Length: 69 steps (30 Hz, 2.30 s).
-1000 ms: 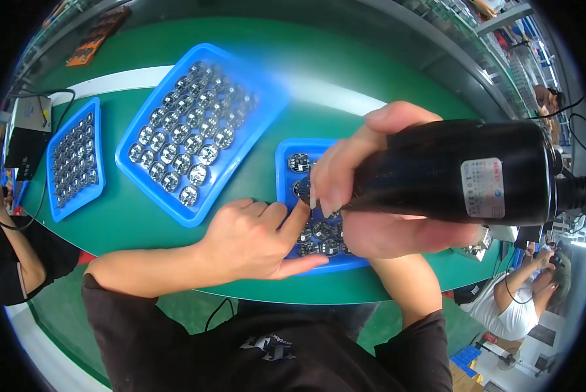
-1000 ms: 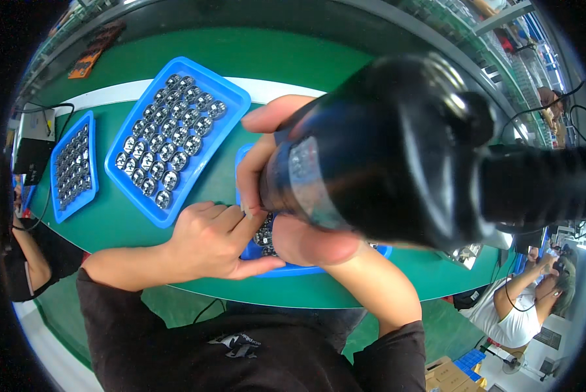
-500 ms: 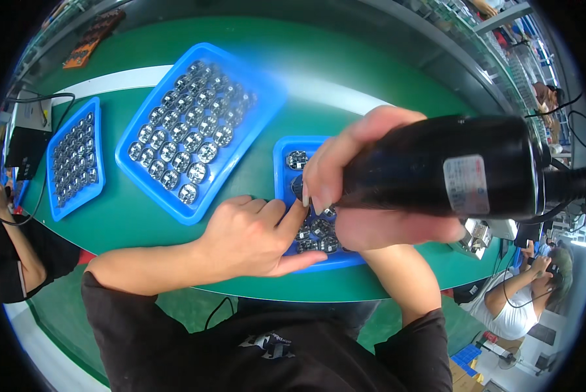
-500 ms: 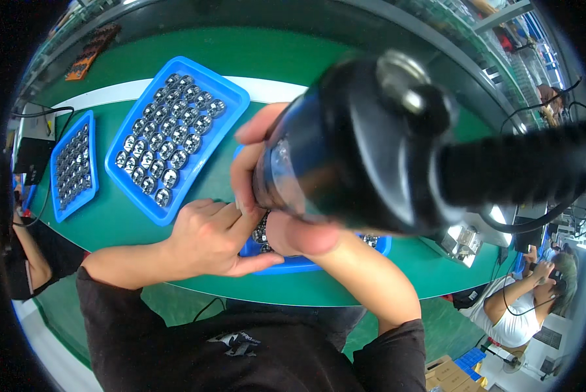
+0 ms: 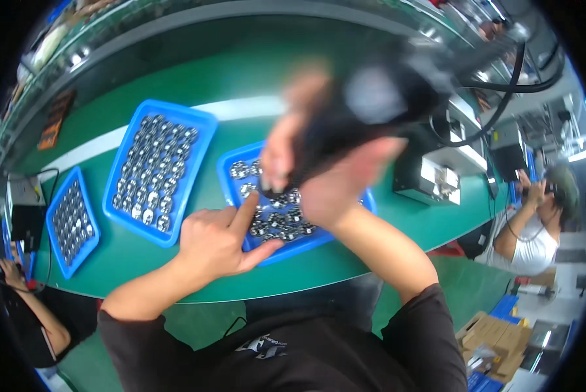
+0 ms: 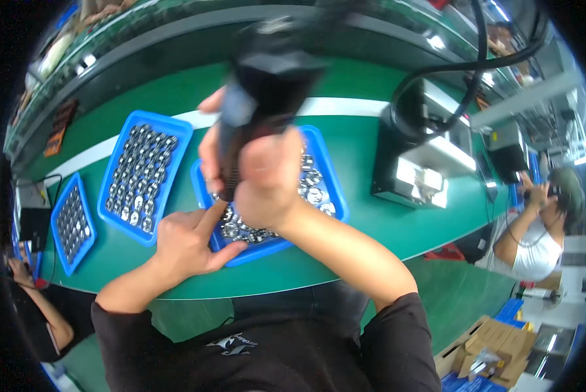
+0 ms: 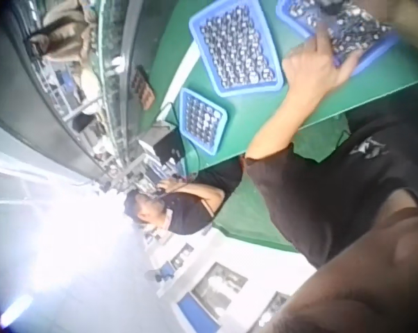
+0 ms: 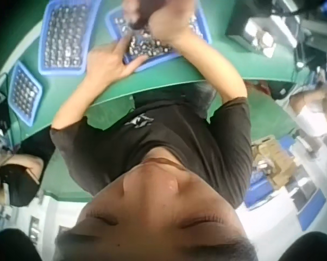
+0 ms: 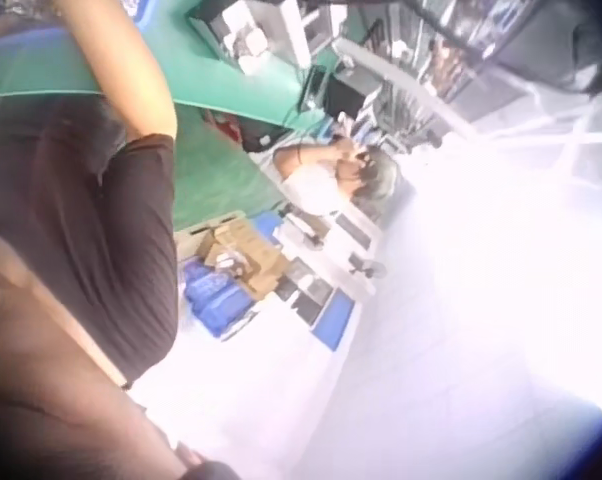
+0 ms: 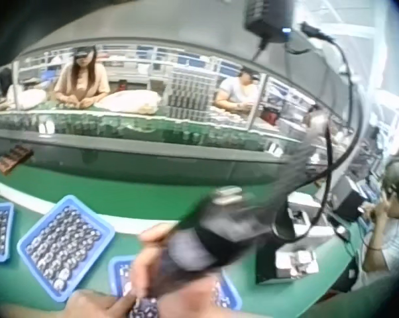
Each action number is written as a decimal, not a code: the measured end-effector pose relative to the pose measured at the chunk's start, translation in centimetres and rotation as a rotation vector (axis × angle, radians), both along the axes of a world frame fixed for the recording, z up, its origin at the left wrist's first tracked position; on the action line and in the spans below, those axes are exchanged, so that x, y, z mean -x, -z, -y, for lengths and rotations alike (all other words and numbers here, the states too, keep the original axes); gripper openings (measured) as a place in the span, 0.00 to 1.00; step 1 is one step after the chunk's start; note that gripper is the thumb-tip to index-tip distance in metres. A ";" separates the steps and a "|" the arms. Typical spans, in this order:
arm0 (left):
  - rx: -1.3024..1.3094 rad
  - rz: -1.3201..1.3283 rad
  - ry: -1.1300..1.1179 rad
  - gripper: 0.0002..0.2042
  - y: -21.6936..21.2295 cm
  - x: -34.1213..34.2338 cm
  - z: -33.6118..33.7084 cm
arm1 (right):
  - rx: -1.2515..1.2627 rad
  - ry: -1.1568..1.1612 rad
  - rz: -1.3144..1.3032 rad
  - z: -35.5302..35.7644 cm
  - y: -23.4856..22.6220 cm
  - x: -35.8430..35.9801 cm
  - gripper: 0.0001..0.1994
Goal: The person assembles circular circuit boards in a tray, holding each board in place by hand and driving screws into it using an electric screwdriver.
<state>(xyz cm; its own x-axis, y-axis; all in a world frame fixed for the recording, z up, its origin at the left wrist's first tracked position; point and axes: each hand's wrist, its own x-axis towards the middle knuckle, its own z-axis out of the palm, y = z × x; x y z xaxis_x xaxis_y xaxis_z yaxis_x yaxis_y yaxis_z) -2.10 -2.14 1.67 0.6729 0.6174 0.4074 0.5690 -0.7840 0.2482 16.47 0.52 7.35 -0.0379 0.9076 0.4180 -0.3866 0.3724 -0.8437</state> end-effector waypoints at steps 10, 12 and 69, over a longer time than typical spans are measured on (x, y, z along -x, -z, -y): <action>0.051 -0.008 -0.003 0.32 -0.2 -0.3 -0.1 | -0.296 0.441 0.019 10.6 -8.1 -19.5 0.40; 0.050 -0.040 0.044 0.30 -0.5 -0.5 -0.3 | -0.264 0.657 0.019 11.7 -8.1 -21.6 0.39; 0.073 -0.018 0.015 0.40 -0.7 -0.4 -1.7 | 0.088 0.084 0.230 -0.2 0.9 -1.9 0.53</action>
